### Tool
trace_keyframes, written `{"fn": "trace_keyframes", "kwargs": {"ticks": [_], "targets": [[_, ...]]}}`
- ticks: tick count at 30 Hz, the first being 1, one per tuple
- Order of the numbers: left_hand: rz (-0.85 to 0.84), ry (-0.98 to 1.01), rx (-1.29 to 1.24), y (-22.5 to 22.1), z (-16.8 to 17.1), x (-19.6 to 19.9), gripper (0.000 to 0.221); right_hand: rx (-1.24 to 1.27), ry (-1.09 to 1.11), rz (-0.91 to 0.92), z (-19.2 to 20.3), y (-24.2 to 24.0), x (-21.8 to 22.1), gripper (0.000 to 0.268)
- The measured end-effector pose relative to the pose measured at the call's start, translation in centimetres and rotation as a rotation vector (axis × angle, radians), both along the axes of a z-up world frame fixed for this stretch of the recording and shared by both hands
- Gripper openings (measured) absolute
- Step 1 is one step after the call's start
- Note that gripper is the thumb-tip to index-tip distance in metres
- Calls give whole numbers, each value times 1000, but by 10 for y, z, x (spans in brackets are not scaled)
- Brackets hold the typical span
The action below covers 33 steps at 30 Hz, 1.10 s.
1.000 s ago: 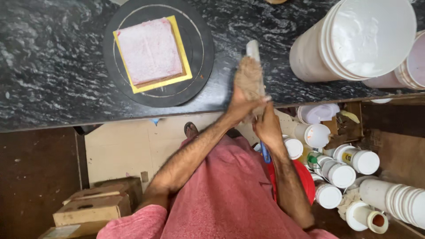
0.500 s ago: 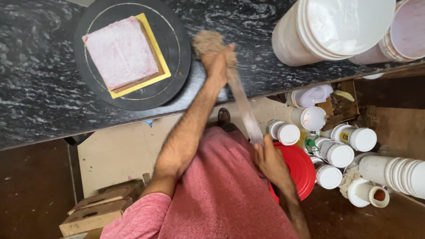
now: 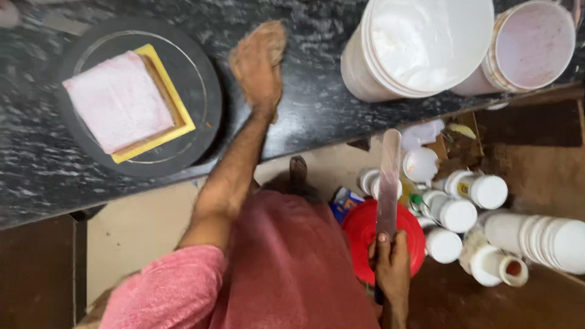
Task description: The person frosts a square cake by applying white icing with a spatula, smoothing the top and sides, and using a scraper to create a clean finish.
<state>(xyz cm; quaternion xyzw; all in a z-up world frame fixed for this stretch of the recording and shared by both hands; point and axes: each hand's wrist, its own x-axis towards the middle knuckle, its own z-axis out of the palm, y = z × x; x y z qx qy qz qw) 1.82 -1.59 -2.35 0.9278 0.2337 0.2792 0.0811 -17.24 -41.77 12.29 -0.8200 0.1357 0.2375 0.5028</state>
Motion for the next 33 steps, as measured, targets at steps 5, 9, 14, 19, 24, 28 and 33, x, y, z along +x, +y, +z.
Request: {"fn": "trace_keyframes", "kwargs": {"ticks": [5, 9, 14, 19, 24, 28, 33], "targets": [[-446, 77, -251, -120, -60, -20, 54, 3, 7, -22, -7, -12, -7, 23], [-712, 52, -417, -192, -48, -74, 49, 20, 18, 80, -11, -22, 13, 12], [-329, 147, -655, -110, 31, -70, 52, 200, -181, 236, -28, -4, 59, 11], [-114, -128, -113, -31, 39, -77, 68, 383, -259, 423, -26, 35, 92, 13], [-183, -98, -1, -10, 0, -68, 44, 364, -233, 482, -10, 67, 92, 12], [88, -147, -115, 3, 10, -41, 30, 144, -38, 301, 8, 65, 75, 11], [160, -280, -284, -29, 56, -37, 26, 316, -160, 279, 5, 29, 71, 31]]}}
